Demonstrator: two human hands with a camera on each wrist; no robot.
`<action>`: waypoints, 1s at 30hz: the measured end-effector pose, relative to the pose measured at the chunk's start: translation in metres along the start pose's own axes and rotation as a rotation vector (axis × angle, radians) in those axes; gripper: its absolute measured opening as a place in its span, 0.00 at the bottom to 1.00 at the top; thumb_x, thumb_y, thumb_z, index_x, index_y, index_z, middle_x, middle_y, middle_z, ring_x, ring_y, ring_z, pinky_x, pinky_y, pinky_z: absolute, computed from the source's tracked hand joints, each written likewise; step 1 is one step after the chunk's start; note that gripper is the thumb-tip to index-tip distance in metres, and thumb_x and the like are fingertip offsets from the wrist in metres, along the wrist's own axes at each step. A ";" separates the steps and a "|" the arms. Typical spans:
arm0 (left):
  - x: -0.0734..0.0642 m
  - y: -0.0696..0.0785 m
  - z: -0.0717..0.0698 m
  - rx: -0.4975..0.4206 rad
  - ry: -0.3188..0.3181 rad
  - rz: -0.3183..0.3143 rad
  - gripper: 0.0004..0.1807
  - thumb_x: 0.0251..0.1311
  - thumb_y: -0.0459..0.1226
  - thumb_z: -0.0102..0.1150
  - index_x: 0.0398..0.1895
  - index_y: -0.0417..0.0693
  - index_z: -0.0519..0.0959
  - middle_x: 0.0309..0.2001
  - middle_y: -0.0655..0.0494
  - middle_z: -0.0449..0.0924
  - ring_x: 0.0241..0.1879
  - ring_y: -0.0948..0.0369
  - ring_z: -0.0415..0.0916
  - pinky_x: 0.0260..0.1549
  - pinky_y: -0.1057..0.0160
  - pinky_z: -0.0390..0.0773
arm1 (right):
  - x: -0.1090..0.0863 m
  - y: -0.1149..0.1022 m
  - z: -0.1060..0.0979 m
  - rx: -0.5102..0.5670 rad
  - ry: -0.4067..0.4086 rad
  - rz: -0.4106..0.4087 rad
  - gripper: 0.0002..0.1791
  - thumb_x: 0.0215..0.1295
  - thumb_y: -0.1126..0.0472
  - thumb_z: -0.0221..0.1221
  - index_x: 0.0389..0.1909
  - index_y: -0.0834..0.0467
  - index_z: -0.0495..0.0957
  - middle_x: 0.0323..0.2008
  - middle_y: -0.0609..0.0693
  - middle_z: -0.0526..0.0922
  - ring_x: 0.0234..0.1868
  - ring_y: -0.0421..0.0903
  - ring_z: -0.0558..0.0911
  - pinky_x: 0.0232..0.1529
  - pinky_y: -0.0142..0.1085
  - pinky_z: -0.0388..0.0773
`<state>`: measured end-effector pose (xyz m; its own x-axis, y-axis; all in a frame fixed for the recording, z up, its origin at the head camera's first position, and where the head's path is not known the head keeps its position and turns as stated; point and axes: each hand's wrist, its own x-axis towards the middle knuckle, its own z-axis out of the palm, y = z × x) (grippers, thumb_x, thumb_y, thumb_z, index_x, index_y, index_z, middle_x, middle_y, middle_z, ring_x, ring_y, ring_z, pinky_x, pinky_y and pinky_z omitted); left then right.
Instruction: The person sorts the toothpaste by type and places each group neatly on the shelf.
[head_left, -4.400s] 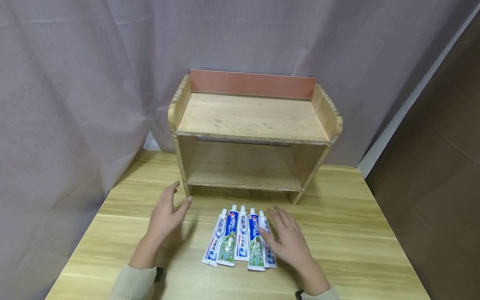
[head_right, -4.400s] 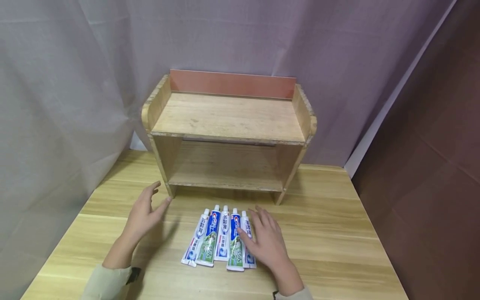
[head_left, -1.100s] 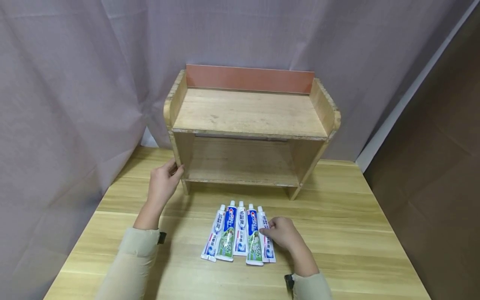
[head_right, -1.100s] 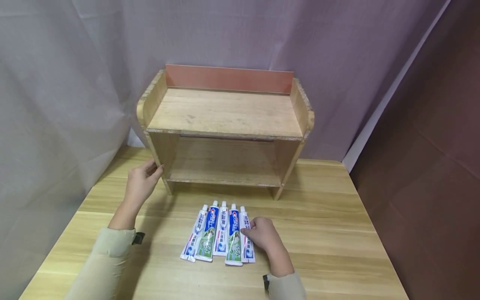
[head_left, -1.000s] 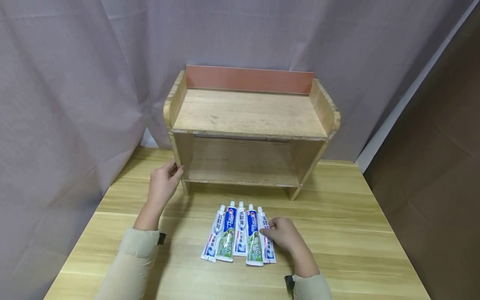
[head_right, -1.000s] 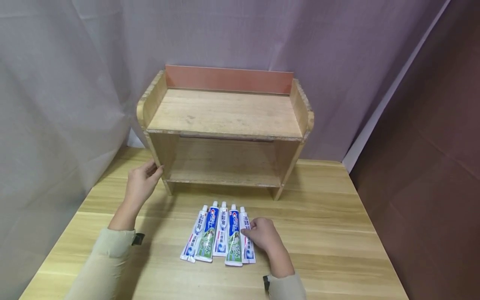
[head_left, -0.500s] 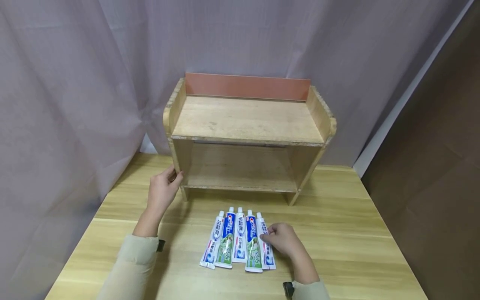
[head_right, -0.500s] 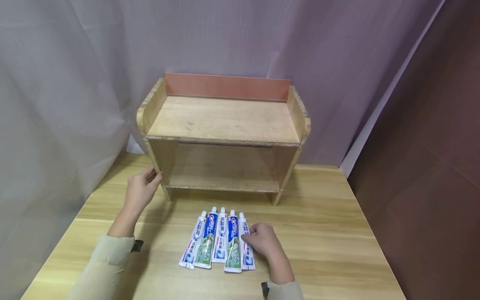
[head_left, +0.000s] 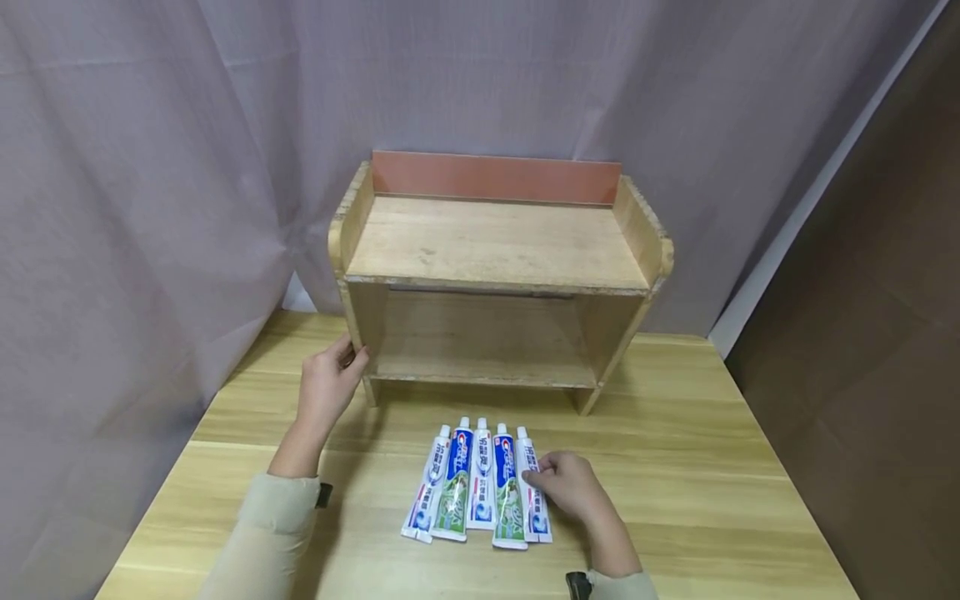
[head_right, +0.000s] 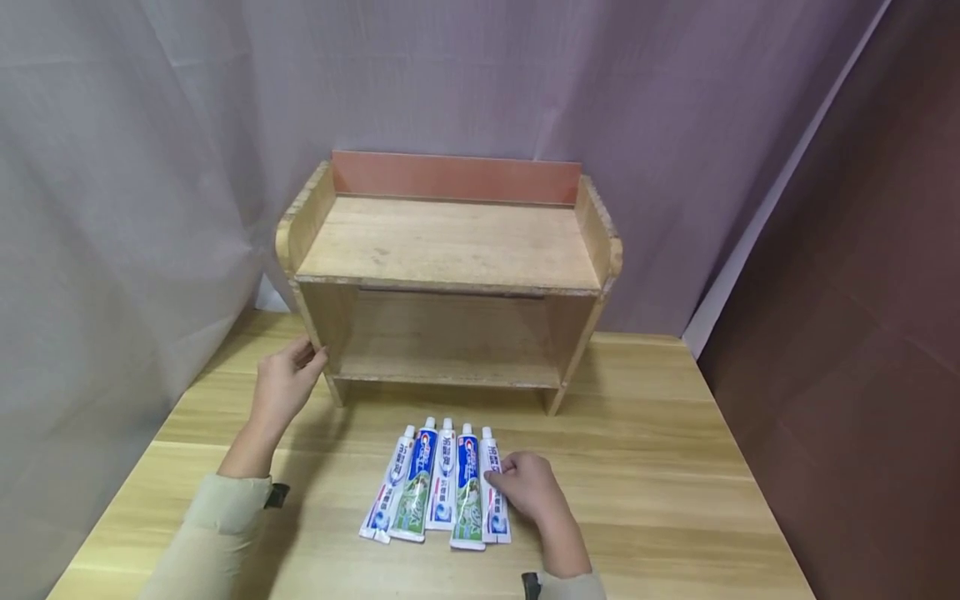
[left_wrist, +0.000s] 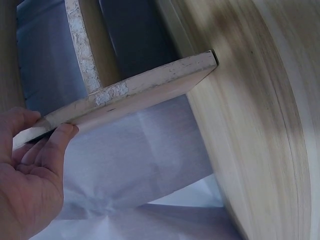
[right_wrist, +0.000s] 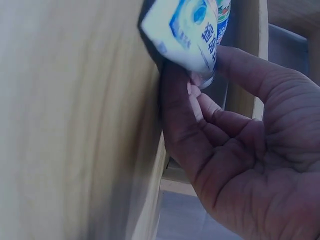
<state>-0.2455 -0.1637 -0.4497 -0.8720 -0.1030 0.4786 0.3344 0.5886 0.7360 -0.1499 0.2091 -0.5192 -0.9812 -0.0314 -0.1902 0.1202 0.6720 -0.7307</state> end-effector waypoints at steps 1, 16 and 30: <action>0.000 0.000 0.000 0.004 0.006 0.002 0.18 0.67 0.36 0.60 0.57 0.38 0.82 0.49 0.38 0.84 0.47 0.47 0.85 0.44 0.58 0.87 | 0.000 0.000 0.000 0.005 0.001 -0.002 0.12 0.59 0.56 0.69 0.32 0.62 0.81 0.21 0.48 0.77 0.23 0.45 0.74 0.25 0.34 0.75; 0.001 0.001 0.001 0.015 0.016 0.013 0.19 0.65 0.33 0.61 0.57 0.33 0.80 0.48 0.35 0.83 0.45 0.45 0.85 0.41 0.58 0.87 | -0.001 -0.001 0.000 0.067 0.030 0.000 0.12 0.59 0.57 0.69 0.34 0.63 0.81 0.23 0.49 0.79 0.24 0.44 0.76 0.25 0.34 0.78; 0.001 0.001 0.001 0.019 0.013 0.027 0.19 0.66 0.33 0.61 0.58 0.33 0.80 0.48 0.34 0.83 0.44 0.45 0.86 0.40 0.59 0.87 | -0.005 -0.008 -0.004 0.129 0.053 0.005 0.13 0.59 0.58 0.70 0.36 0.63 0.81 0.24 0.49 0.80 0.23 0.44 0.77 0.19 0.32 0.77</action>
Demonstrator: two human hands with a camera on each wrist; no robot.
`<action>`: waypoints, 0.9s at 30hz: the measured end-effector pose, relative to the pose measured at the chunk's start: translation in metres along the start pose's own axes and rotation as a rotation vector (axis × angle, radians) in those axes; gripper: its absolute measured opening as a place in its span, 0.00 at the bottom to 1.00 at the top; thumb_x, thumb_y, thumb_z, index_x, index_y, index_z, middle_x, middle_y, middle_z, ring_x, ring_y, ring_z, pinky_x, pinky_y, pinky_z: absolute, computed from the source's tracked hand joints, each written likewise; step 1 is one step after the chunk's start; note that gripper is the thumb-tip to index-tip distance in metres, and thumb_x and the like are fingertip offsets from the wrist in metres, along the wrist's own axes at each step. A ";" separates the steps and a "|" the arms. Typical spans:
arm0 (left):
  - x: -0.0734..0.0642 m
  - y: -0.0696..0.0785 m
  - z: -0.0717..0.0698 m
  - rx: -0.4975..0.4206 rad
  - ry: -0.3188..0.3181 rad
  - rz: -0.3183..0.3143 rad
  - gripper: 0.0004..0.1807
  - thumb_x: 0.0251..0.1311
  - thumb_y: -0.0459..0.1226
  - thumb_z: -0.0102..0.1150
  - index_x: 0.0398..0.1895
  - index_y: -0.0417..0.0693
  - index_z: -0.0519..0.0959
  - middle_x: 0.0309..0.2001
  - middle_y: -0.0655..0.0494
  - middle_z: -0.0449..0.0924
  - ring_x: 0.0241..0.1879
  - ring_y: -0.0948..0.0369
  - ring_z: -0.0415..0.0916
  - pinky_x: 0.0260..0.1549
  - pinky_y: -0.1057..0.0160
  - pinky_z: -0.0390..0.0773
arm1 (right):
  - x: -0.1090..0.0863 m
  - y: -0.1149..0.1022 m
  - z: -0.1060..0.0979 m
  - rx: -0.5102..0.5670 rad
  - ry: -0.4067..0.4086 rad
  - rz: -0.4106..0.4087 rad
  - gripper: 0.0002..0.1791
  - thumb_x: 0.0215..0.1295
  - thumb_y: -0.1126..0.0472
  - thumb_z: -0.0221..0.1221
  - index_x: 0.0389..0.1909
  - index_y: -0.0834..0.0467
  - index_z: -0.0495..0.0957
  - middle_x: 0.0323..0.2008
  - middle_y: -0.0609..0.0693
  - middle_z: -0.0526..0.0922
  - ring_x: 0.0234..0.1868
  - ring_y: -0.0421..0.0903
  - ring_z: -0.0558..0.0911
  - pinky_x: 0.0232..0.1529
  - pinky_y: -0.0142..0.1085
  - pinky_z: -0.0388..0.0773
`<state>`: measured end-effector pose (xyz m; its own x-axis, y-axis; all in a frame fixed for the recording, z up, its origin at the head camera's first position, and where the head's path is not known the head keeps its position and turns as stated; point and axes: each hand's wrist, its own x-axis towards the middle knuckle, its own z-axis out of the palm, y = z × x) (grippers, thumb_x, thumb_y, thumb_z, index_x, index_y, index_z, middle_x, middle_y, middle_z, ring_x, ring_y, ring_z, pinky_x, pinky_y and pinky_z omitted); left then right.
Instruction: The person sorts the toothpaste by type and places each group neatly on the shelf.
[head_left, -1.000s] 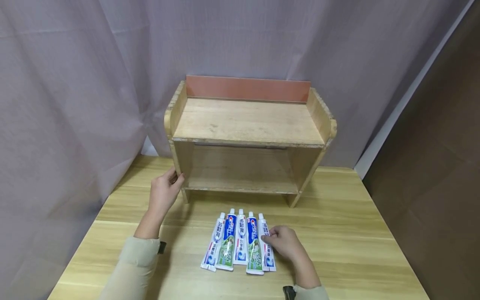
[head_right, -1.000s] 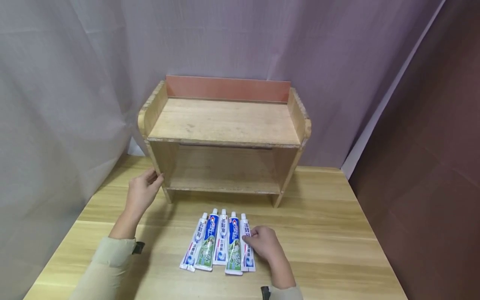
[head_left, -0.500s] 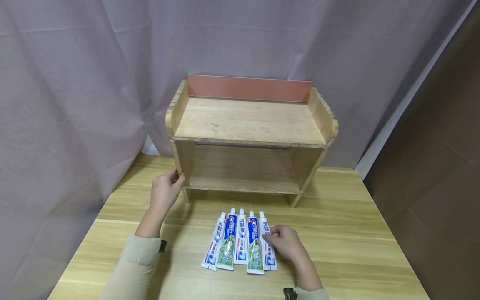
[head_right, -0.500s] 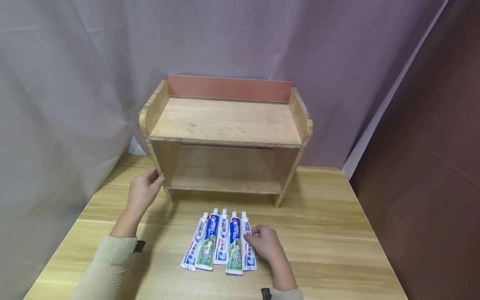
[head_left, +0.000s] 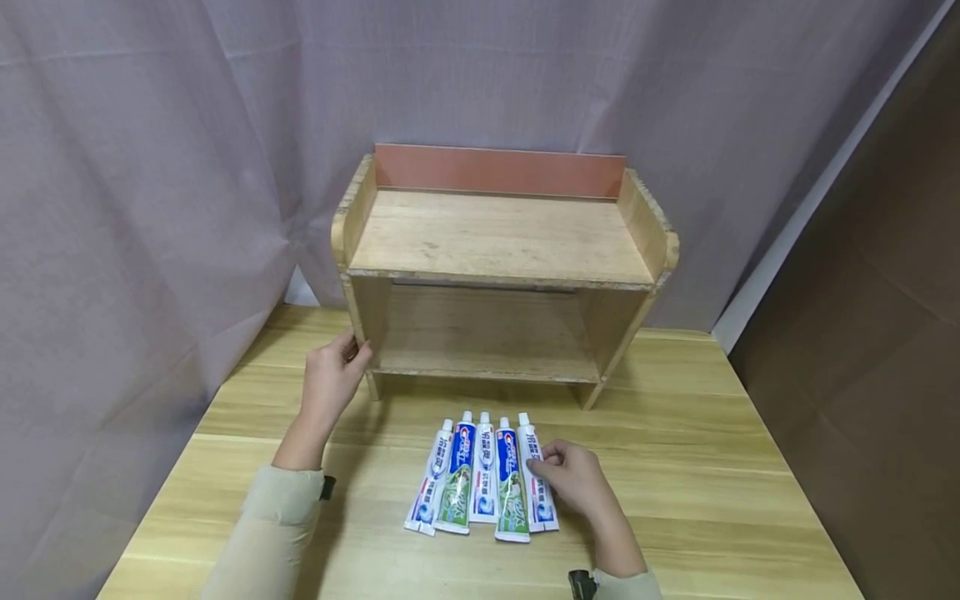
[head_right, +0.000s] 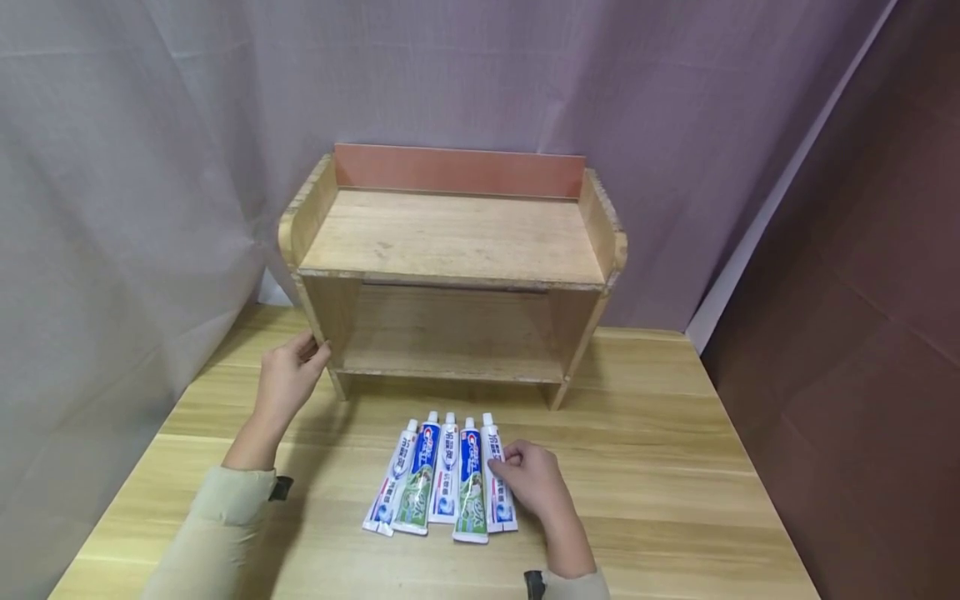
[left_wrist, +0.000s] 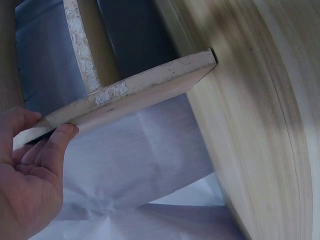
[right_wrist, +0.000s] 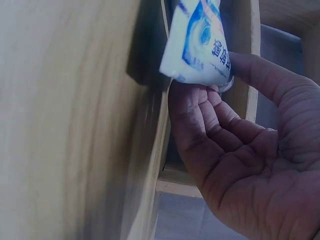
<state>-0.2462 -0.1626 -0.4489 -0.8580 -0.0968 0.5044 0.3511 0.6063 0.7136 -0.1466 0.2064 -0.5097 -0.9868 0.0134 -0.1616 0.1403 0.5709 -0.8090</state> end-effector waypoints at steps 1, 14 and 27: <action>0.001 0.000 0.000 0.000 0.002 0.002 0.19 0.66 0.33 0.61 0.57 0.33 0.80 0.48 0.34 0.83 0.44 0.45 0.86 0.40 0.59 0.87 | 0.001 -0.001 0.000 0.000 0.001 -0.004 0.13 0.59 0.57 0.70 0.36 0.63 0.81 0.24 0.49 0.80 0.23 0.44 0.77 0.20 0.32 0.78; -0.001 -0.003 0.002 0.021 0.009 0.016 0.16 0.66 0.32 0.60 0.53 0.33 0.82 0.46 0.35 0.84 0.43 0.45 0.86 0.40 0.56 0.88 | 0.000 -0.003 0.002 0.066 -0.001 -0.007 0.12 0.60 0.59 0.69 0.38 0.63 0.81 0.27 0.51 0.81 0.25 0.46 0.80 0.24 0.35 0.85; 0.000 -0.001 0.001 0.018 0.013 0.002 0.16 0.66 0.33 0.61 0.54 0.34 0.82 0.46 0.36 0.84 0.43 0.46 0.86 0.41 0.57 0.88 | 0.004 -0.002 0.000 0.054 0.017 -0.052 0.12 0.60 0.59 0.70 0.38 0.62 0.82 0.28 0.50 0.82 0.27 0.45 0.80 0.25 0.33 0.85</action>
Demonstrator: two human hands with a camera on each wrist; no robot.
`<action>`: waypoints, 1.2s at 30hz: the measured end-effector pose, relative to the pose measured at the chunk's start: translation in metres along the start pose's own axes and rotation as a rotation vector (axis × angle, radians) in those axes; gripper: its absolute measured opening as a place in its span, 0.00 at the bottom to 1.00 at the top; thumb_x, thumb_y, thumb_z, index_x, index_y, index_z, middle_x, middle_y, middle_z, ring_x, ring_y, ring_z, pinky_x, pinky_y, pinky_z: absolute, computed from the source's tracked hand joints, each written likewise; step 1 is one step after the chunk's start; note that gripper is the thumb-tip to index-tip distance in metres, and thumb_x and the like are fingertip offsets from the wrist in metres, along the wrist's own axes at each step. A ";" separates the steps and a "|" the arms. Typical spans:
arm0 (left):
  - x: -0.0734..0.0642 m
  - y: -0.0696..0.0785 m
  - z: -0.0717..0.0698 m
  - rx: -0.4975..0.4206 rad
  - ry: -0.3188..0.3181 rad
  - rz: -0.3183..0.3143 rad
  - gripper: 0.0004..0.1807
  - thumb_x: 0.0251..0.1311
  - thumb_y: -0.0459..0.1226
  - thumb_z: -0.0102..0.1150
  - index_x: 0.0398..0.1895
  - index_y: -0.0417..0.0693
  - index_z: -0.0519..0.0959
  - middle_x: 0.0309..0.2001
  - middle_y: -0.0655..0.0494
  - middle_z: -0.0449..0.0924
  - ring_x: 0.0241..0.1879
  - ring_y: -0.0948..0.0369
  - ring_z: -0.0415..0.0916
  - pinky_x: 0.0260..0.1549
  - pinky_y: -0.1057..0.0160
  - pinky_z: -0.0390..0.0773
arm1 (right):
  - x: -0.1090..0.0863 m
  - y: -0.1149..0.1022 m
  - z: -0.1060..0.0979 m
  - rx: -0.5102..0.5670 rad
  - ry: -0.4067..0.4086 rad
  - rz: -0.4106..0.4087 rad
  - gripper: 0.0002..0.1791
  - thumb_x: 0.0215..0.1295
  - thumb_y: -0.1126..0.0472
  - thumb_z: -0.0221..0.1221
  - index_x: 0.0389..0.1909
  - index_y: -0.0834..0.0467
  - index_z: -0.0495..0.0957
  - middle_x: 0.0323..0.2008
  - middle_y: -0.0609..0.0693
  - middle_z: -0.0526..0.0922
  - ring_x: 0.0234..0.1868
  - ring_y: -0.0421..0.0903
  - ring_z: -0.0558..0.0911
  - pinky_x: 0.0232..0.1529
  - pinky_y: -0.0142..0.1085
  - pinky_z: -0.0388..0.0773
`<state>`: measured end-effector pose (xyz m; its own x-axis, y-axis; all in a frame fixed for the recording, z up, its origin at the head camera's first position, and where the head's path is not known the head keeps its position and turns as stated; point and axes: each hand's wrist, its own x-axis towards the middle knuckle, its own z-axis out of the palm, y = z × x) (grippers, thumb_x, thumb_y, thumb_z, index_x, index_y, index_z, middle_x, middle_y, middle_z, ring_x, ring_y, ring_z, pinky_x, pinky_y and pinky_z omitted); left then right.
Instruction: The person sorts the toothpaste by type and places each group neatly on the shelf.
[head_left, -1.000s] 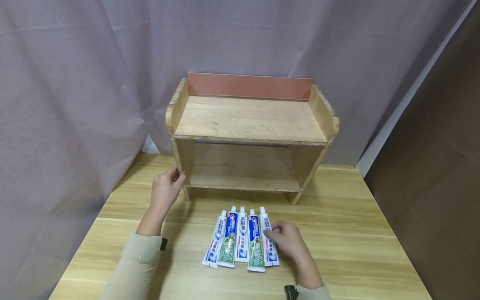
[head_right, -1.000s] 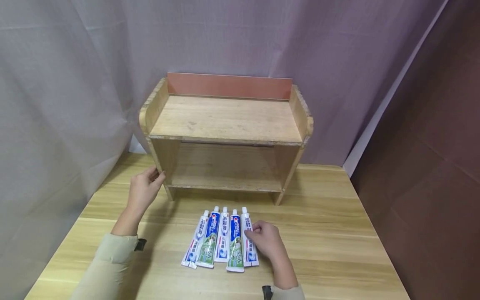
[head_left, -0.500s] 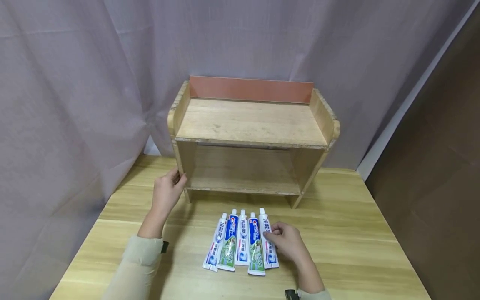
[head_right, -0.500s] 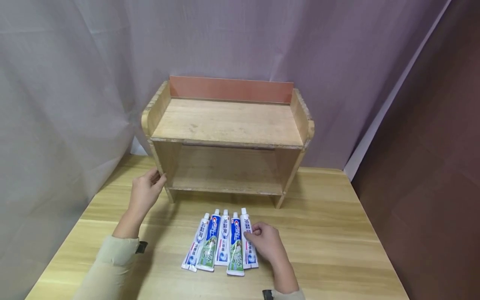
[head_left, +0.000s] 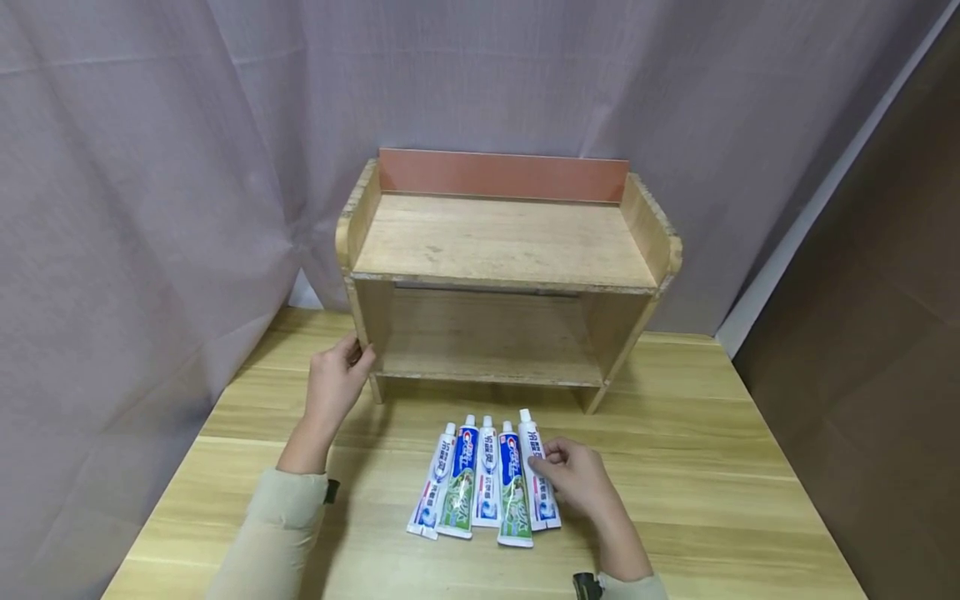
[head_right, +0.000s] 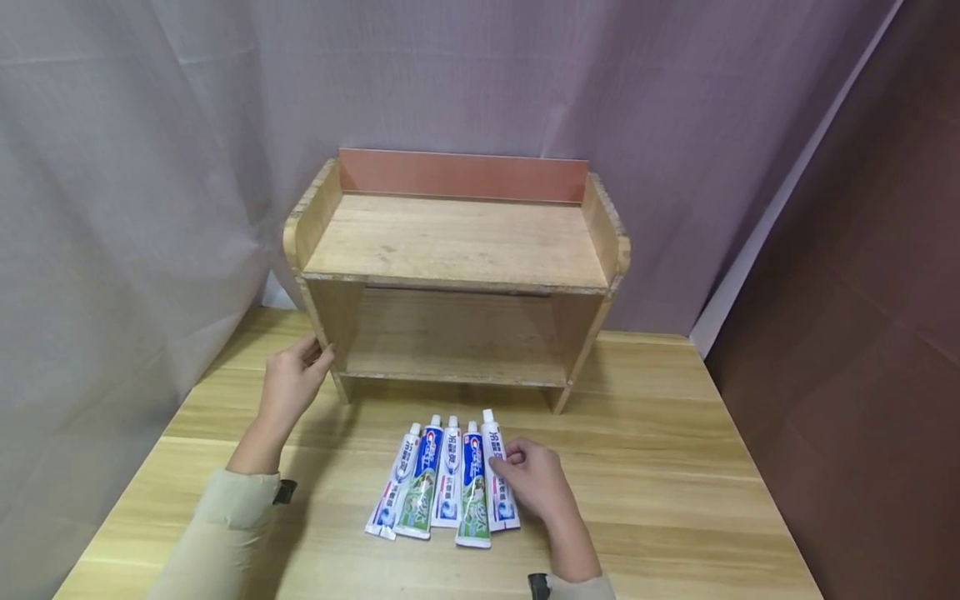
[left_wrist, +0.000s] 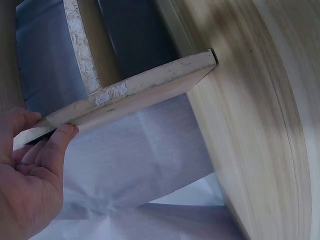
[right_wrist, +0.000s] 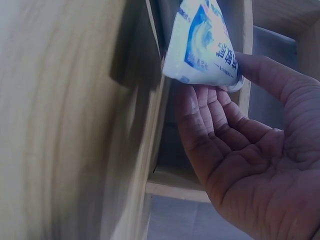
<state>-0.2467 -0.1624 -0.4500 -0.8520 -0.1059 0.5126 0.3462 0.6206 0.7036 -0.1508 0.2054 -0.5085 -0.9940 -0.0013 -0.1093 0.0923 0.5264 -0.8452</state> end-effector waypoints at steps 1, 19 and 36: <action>0.000 0.000 0.000 -0.004 -0.003 -0.006 0.16 0.66 0.33 0.61 0.54 0.34 0.82 0.46 0.36 0.84 0.44 0.46 0.86 0.41 0.58 0.88 | 0.000 0.000 0.000 0.000 0.001 0.000 0.12 0.60 0.59 0.70 0.38 0.62 0.82 0.28 0.50 0.82 0.27 0.45 0.80 0.25 0.33 0.85; 0.000 -0.002 0.003 0.001 0.011 0.005 0.16 0.66 0.34 0.61 0.54 0.34 0.82 0.46 0.36 0.85 0.43 0.47 0.87 0.41 0.56 0.88 | -0.001 -0.009 -0.007 -0.015 0.011 -0.028 0.10 0.59 0.59 0.70 0.36 0.60 0.82 0.28 0.49 0.82 0.30 0.44 0.80 0.31 0.32 0.83; 0.000 -0.001 0.002 0.010 0.012 0.010 0.16 0.66 0.34 0.61 0.54 0.36 0.82 0.46 0.37 0.85 0.43 0.47 0.87 0.41 0.56 0.89 | 0.001 -0.014 -0.013 -0.013 0.004 -0.062 0.13 0.60 0.58 0.70 0.40 0.61 0.83 0.29 0.49 0.82 0.30 0.45 0.80 0.31 0.31 0.84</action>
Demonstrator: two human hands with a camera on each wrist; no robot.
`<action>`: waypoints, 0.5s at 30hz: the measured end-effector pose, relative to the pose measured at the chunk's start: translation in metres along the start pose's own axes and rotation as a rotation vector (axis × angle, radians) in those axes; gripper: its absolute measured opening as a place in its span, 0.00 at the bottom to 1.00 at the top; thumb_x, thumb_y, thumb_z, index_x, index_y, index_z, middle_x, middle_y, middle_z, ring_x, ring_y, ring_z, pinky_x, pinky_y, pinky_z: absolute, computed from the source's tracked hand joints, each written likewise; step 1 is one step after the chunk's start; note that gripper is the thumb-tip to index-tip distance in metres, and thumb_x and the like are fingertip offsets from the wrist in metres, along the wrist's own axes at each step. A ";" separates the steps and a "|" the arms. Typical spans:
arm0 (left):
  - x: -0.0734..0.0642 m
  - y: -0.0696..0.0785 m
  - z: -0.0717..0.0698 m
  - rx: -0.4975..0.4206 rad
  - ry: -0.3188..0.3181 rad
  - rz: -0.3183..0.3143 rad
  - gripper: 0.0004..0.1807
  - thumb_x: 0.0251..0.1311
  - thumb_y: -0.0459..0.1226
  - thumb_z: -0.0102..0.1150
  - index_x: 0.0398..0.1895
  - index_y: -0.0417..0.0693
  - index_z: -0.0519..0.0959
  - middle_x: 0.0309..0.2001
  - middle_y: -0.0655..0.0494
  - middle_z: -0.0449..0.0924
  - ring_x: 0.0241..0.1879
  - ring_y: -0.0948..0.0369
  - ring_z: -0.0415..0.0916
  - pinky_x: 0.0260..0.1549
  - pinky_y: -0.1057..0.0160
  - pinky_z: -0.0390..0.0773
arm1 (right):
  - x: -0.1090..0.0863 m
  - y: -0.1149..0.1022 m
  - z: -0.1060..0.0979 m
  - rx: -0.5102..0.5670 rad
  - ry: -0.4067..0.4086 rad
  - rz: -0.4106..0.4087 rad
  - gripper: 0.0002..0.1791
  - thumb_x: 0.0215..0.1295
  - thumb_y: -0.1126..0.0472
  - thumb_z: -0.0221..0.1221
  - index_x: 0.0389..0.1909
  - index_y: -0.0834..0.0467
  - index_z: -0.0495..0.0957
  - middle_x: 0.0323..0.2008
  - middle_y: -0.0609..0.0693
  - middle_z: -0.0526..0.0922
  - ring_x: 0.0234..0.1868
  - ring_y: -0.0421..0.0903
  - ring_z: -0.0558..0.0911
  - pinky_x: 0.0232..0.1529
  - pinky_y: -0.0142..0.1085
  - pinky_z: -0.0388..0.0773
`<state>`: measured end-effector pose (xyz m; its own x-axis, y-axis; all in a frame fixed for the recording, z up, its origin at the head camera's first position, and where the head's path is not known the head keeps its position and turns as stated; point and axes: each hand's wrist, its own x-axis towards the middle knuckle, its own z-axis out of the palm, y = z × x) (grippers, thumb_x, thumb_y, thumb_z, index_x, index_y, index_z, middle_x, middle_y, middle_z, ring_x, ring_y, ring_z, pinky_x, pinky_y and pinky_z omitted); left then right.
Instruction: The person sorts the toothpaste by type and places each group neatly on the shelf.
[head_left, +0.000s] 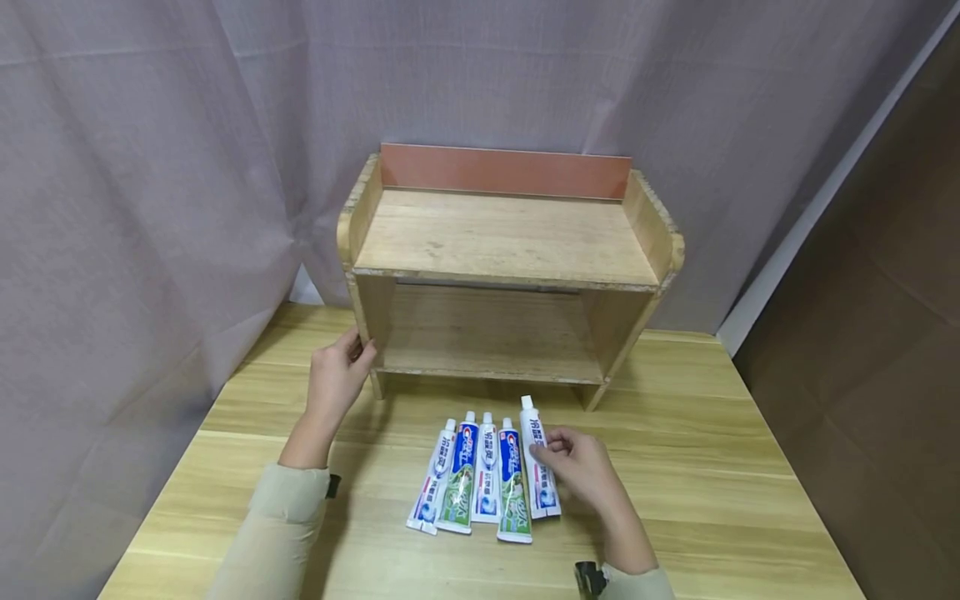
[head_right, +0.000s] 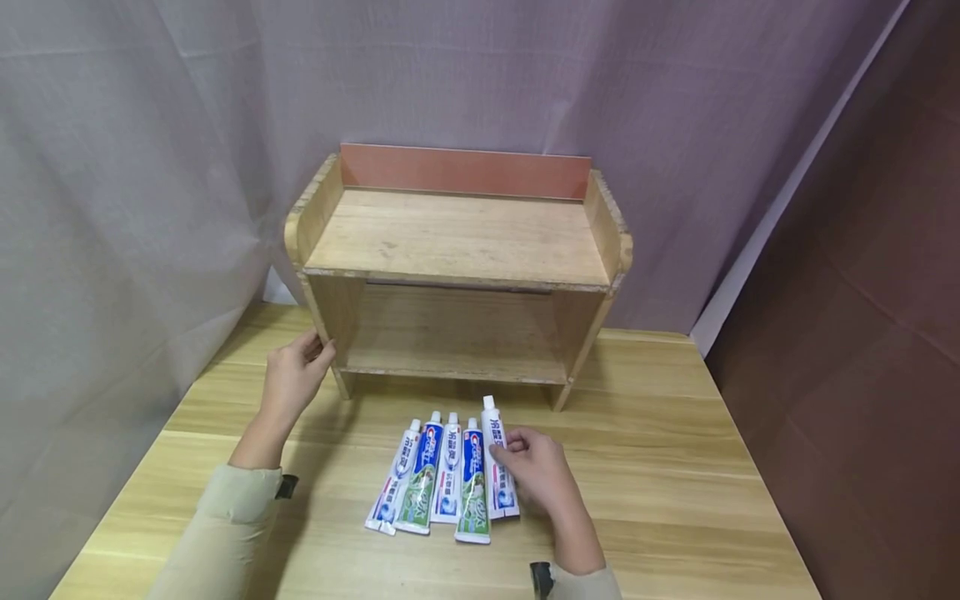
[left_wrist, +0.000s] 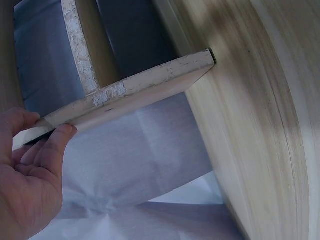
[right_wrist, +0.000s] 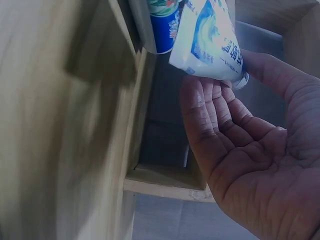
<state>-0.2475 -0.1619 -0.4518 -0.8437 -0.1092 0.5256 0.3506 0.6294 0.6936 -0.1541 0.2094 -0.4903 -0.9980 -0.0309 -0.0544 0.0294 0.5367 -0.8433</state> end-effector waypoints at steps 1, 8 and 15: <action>0.000 0.000 0.000 -0.001 0.000 0.000 0.16 0.66 0.34 0.61 0.54 0.36 0.82 0.47 0.37 0.85 0.43 0.47 0.87 0.41 0.56 0.89 | 0.000 -0.001 -0.001 0.000 0.000 -0.009 0.13 0.60 0.58 0.70 0.40 0.61 0.83 0.29 0.49 0.83 0.30 0.45 0.80 0.31 0.31 0.84; -0.001 -0.002 0.000 -0.001 0.002 -0.001 0.16 0.66 0.33 0.61 0.54 0.35 0.82 0.47 0.36 0.84 0.43 0.46 0.86 0.41 0.56 0.88 | 0.001 -0.007 -0.005 0.017 0.003 -0.020 0.14 0.60 0.57 0.70 0.42 0.61 0.83 0.30 0.50 0.83 0.31 0.45 0.81 0.33 0.31 0.85; 0.000 -0.001 0.001 -0.001 -0.002 0.012 0.15 0.66 0.34 0.60 0.53 0.34 0.82 0.46 0.36 0.84 0.43 0.46 0.86 0.40 0.56 0.89 | 0.002 -0.013 -0.008 0.024 0.011 -0.001 0.16 0.59 0.56 0.71 0.42 0.62 0.82 0.31 0.50 0.84 0.32 0.46 0.82 0.34 0.32 0.85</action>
<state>-0.2482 -0.1621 -0.4526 -0.8402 -0.1000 0.5330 0.3614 0.6295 0.6878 -0.1567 0.2092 -0.4750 -0.9986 -0.0220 -0.0474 0.0292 0.5165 -0.8558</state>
